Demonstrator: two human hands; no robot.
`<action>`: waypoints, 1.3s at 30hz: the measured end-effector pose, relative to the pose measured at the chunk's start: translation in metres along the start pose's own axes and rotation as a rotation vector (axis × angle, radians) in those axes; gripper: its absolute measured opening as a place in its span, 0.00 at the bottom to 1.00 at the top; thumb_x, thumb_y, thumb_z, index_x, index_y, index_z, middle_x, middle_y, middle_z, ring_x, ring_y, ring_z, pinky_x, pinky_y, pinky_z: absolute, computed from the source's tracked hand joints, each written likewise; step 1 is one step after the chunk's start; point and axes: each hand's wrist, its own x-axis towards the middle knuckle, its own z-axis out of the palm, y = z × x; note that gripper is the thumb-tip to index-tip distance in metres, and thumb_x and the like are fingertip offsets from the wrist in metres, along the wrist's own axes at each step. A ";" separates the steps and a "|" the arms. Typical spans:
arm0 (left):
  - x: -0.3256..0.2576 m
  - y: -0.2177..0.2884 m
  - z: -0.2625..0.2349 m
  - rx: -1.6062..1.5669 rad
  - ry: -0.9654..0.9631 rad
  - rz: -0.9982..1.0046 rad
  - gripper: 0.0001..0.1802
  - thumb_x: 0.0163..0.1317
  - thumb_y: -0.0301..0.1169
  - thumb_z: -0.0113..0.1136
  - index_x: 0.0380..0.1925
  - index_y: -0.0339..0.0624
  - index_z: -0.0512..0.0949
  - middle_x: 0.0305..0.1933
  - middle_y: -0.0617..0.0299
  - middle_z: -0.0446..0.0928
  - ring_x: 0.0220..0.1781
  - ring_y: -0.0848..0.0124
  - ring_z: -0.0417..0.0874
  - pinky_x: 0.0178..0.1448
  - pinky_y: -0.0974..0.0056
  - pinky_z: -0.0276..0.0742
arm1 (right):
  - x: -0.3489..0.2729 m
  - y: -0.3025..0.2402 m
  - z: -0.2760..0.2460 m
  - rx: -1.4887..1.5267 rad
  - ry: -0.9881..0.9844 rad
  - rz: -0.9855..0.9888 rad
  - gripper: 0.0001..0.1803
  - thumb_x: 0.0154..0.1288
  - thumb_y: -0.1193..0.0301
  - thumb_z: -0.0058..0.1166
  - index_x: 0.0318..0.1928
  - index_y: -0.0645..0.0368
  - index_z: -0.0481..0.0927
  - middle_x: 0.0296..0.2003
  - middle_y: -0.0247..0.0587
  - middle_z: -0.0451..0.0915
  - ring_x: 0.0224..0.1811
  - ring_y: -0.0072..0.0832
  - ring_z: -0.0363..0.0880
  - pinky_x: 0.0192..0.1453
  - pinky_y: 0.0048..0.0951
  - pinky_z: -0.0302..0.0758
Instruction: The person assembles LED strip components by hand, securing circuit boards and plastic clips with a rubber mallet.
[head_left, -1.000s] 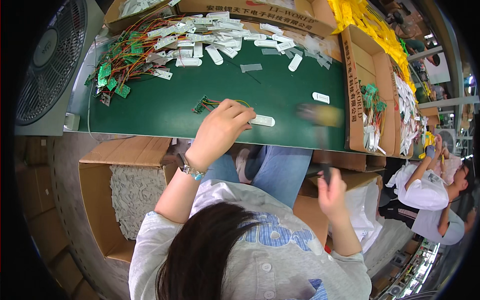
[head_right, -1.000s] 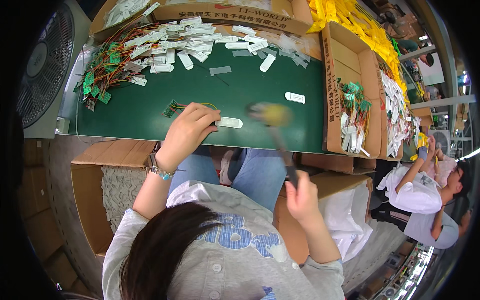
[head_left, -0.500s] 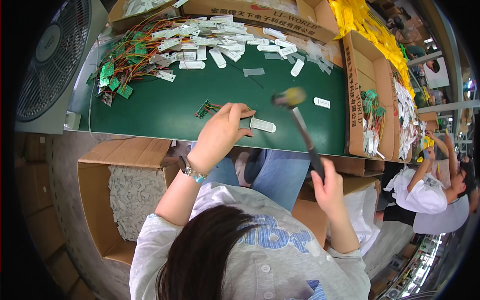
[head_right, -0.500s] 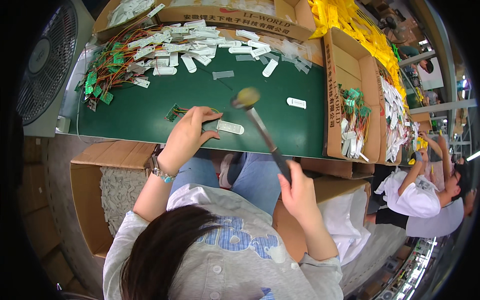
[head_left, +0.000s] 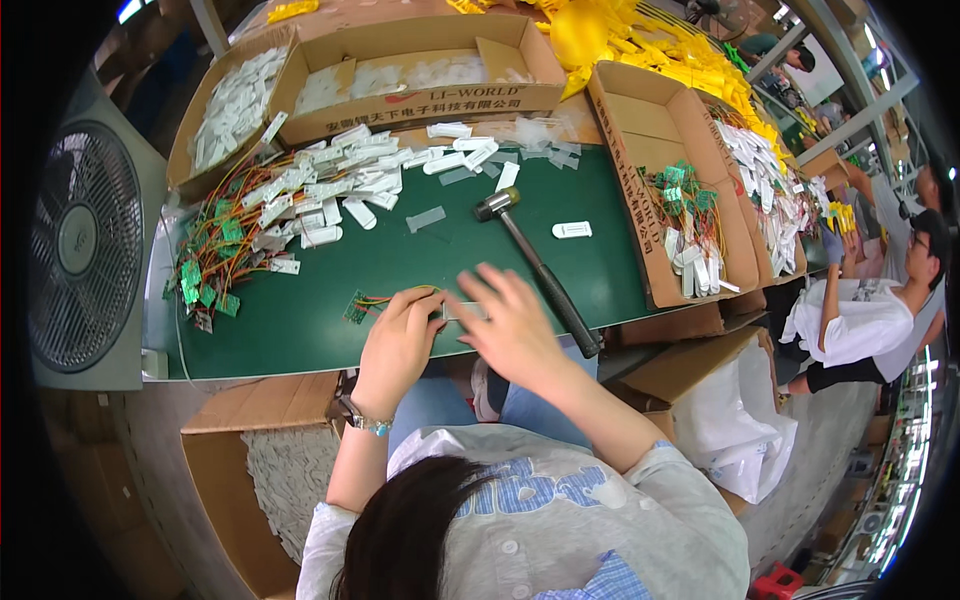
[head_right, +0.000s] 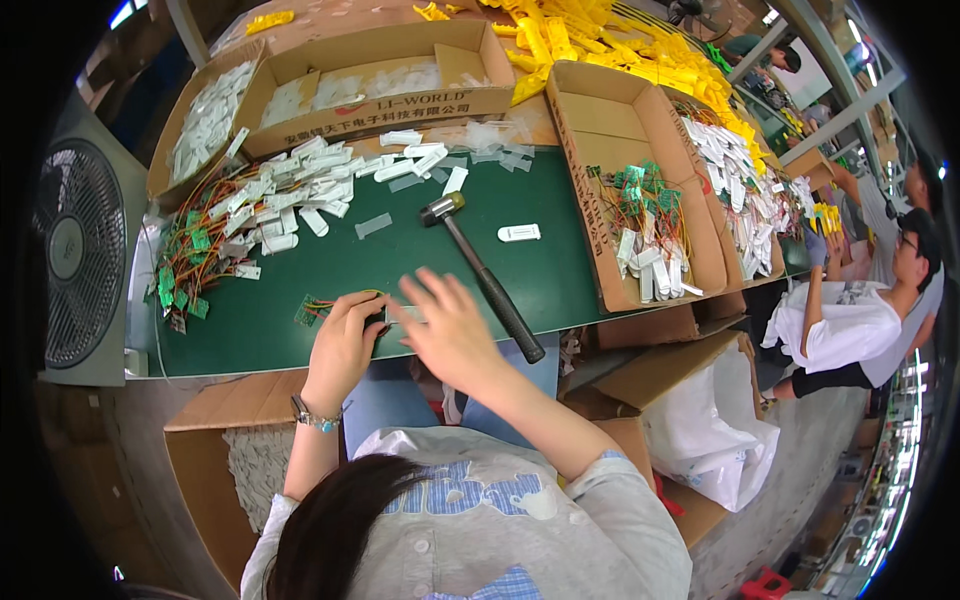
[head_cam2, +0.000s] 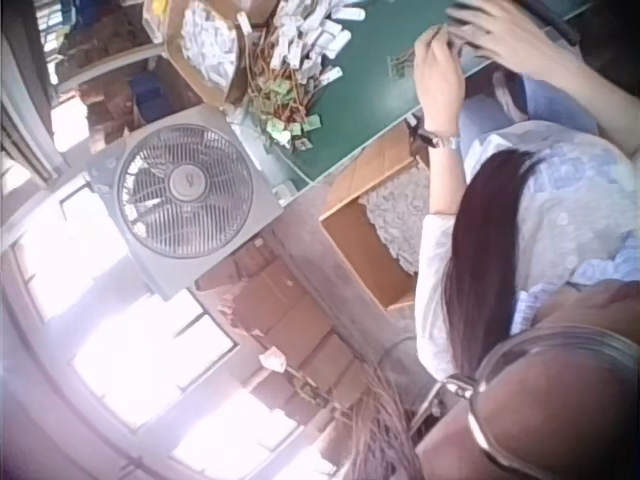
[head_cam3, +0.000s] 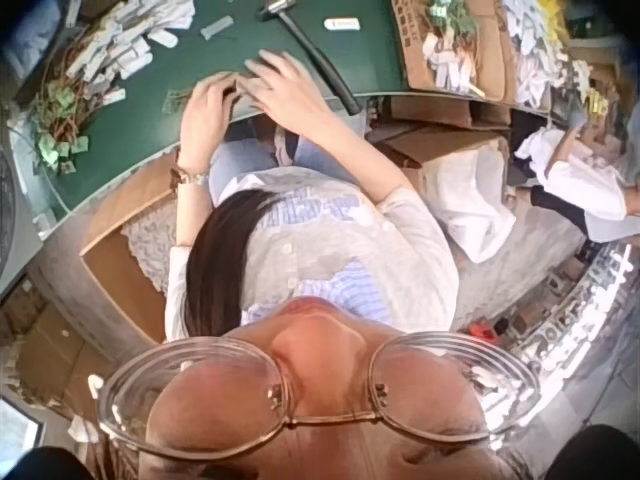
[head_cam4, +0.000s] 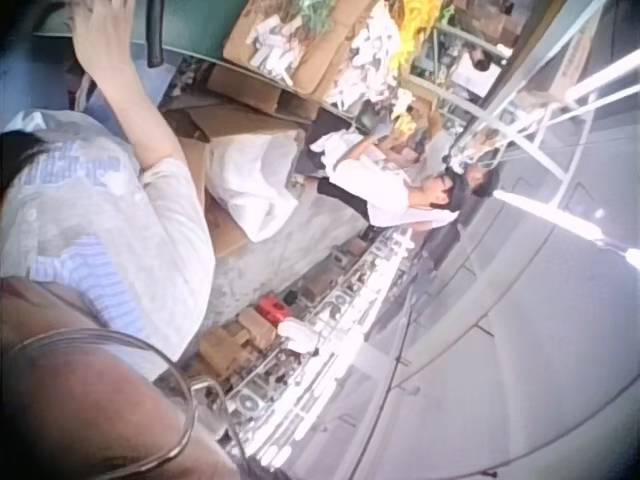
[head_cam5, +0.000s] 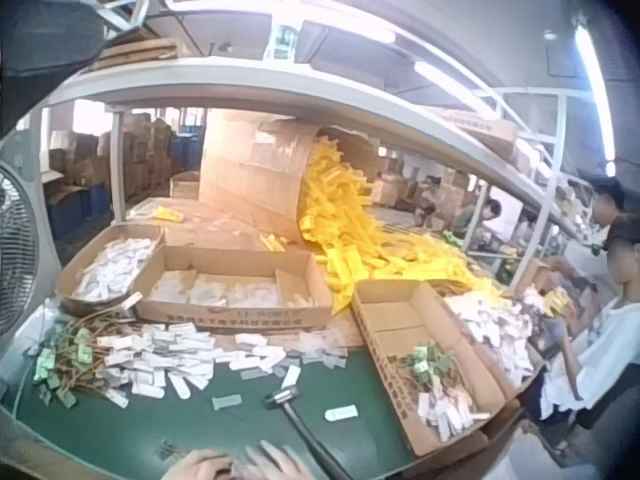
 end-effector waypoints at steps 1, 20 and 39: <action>0.002 0.001 -0.001 -0.013 0.022 0.011 0.15 0.59 0.19 0.62 0.47 0.36 0.75 0.50 0.51 0.80 0.50 0.51 0.81 0.54 0.55 0.79 | 0.002 0.000 0.016 -0.004 0.121 -0.042 0.21 0.59 0.69 0.60 0.54 0.59 0.82 0.55 0.46 0.79 0.61 0.41 0.74 0.66 0.47 0.70; 0.052 0.109 -0.156 0.190 0.596 1.085 0.28 0.64 0.20 0.53 0.64 0.40 0.60 0.41 0.61 0.78 0.45 0.61 0.76 0.41 0.63 0.73 | -0.075 0.150 -0.166 -0.694 0.386 0.654 0.14 0.66 0.69 0.60 0.50 0.60 0.84 0.45 0.45 0.85 0.46 0.42 0.81 0.54 0.43 0.75; 0.002 -0.001 -0.023 0.159 0.241 -0.051 0.23 0.53 0.14 0.56 0.52 0.35 0.75 0.53 0.51 0.78 0.53 0.52 0.77 0.58 0.53 0.75 | 0.165 0.119 0.030 -0.103 0.058 -0.010 0.12 0.56 0.73 0.64 0.42 0.57 0.86 0.39 0.41 0.85 0.48 0.42 0.78 0.54 0.40 0.76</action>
